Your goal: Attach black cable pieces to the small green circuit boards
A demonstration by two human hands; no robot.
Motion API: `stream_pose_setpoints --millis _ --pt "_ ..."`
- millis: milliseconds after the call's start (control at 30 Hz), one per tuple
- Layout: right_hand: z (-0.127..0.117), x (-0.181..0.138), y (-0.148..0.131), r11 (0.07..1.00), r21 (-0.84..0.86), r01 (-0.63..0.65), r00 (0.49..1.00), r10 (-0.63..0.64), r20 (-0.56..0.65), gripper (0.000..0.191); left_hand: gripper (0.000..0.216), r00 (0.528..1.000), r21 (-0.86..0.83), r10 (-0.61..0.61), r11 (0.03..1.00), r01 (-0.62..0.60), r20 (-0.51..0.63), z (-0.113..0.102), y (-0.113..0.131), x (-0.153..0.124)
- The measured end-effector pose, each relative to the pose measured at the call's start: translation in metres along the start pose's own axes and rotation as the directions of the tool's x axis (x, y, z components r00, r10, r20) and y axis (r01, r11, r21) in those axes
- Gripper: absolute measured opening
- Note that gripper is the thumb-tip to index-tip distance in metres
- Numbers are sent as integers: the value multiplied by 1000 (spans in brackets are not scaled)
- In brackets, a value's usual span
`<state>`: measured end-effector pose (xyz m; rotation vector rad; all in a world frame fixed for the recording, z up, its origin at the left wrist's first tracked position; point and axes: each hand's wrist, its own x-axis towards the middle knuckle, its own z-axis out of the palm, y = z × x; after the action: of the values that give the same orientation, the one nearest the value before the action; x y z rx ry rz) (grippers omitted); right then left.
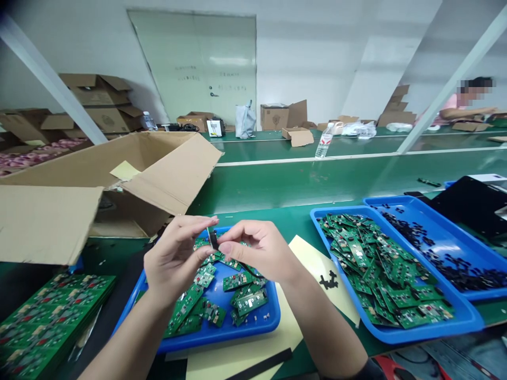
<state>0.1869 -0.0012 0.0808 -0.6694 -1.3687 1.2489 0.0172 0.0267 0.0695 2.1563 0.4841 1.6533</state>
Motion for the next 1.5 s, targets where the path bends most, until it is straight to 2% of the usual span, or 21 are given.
stream_pose_setpoints --millis 200,367,467,600,667,767,900,1033,1233,1367,1500 --pt "-7 0 1 992 -124 -9 1000 12 22 5 35 994 -141 -106 984 110 39 0 -1 2" --pt "-5 -4 -3 938 -330 111 994 -108 27 4 35 992 -159 -115 980 121 46 3 0 0" --pt "-1 -6 -5 856 -466 224 970 -242 22 6 44 992 -71 -99 992 105 78 4 2 -2" --pt "3 -5 -6 710 -621 332 922 -384 53 10 40 990 148 23 988 -43 137 3 8 3" --pt "3 -5 -5 659 -664 352 910 -406 79 12 35 986 233 46 969 -83 159 2 11 5" --pt "3 -4 -4 605 -707 365 902 -417 109 12 30 985 315 21 946 -74 169 1 14 8" --pt "2 -5 -3 538 -754 377 896 -417 151 12 26 986 336 32 938 -86 163 0 13 8" --pt "3 -6 1 410 -841 353 891 -422 168 15 22 991 361 67 926 -106 117 2 6 6" --pt "12 -4 11 279 -930 241 884 -458 92 24 22 983 407 143 896 -179 116 5 -4 0" --pt "12 0 17 227 -956 186 876 -480 56 23 20 973 415 181 882 -225 142 6 -10 -3" --pt "13 1 21 228 -967 109 891 -455 -7 20 17 973 416 161 883 -216 163 10 -15 -5"
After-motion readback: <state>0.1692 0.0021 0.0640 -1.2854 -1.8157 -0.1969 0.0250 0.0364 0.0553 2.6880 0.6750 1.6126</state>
